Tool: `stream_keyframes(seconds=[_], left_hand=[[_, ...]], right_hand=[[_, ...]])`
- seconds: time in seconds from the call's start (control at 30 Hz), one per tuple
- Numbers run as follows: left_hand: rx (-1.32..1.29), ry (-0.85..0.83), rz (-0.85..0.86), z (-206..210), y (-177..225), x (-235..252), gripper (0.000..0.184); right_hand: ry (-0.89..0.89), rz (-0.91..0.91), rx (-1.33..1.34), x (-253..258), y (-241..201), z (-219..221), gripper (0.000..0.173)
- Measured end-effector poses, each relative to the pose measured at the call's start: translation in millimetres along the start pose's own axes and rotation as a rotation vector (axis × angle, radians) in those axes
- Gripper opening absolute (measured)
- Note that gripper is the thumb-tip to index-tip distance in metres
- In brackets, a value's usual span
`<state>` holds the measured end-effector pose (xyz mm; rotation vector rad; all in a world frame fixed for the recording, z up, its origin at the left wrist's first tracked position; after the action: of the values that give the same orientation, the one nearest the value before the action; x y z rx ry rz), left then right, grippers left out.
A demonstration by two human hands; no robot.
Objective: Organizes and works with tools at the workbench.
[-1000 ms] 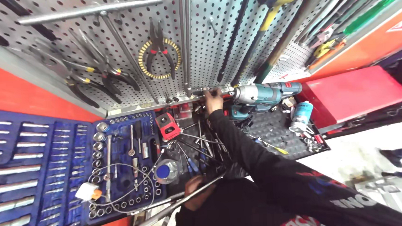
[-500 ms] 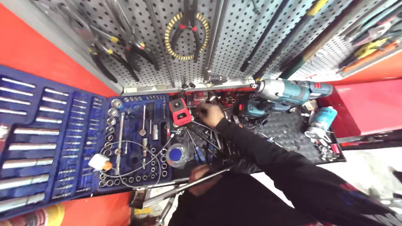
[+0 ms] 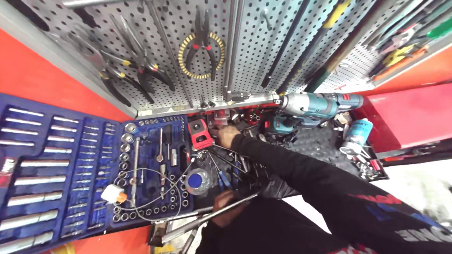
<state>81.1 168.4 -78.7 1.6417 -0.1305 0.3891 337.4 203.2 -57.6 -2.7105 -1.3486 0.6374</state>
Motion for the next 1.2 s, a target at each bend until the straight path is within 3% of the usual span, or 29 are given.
stream_keyframes(seconds=[0.13,0.23,0.33,0.4,0.57,0.7,0.93,1.07,1.2], left_hand=[[0.039,-0.007,-0.014,-0.1,0.8,-1.5,0.021],[0.032,-0.003,-0.012,0.2,0.2,-3.7,0.021],[0.023,0.021,-0.002,-0.1,-1.0,-2.2,0.021],[0.029,0.041,0.006,0.9,0.1,-3.3,0.021],[0.055,0.034,-0.004,-0.3,-0.8,-4.2,0.022],[0.074,0.036,-0.095,-1.5,16.7,4.5,0.023],[-0.021,0.048,-0.009,-0.3,-0.5,-3.2,0.023],[-0.007,0.024,-0.038,1.0,-0.8,-2.6,0.020],[-0.023,0.023,-0.026,1.4,-3.4,-2.9,0.020]], right_hand=[[0.062,-0.025,0.034,-3.5,-4.0,5.4,0.052],[0.165,0.055,0.183,-11.8,0.3,-5.4,0.055],[0.484,0.199,0.473,-29.1,12.8,-39.0,0.036],[0.705,0.260,0.620,-35.8,21.7,-55.1,0.035],[0.953,0.340,0.675,-22.8,33.6,-67.6,0.032],[1.037,0.368,0.608,-13.6,33.0,-64.1,0.027],[1.034,0.463,0.599,-13.4,34.2,-62.0,0.025],[1.050,0.394,0.605,-18.2,27.8,-61.7,0.022],[0.979,0.315,0.548,-12.0,11.4,-59.9,0.031]])
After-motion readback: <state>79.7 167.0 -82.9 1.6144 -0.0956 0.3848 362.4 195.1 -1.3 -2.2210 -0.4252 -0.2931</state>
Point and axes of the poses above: each hand's wrist, its own x-axis towards the middle knuckle, its own z-axis out of the palm, y = z × x, the point moved 6 cm from there along x, towards the middle knuckle, and after that the axes turned 6 degrees about -x, right-handed, at the moved point
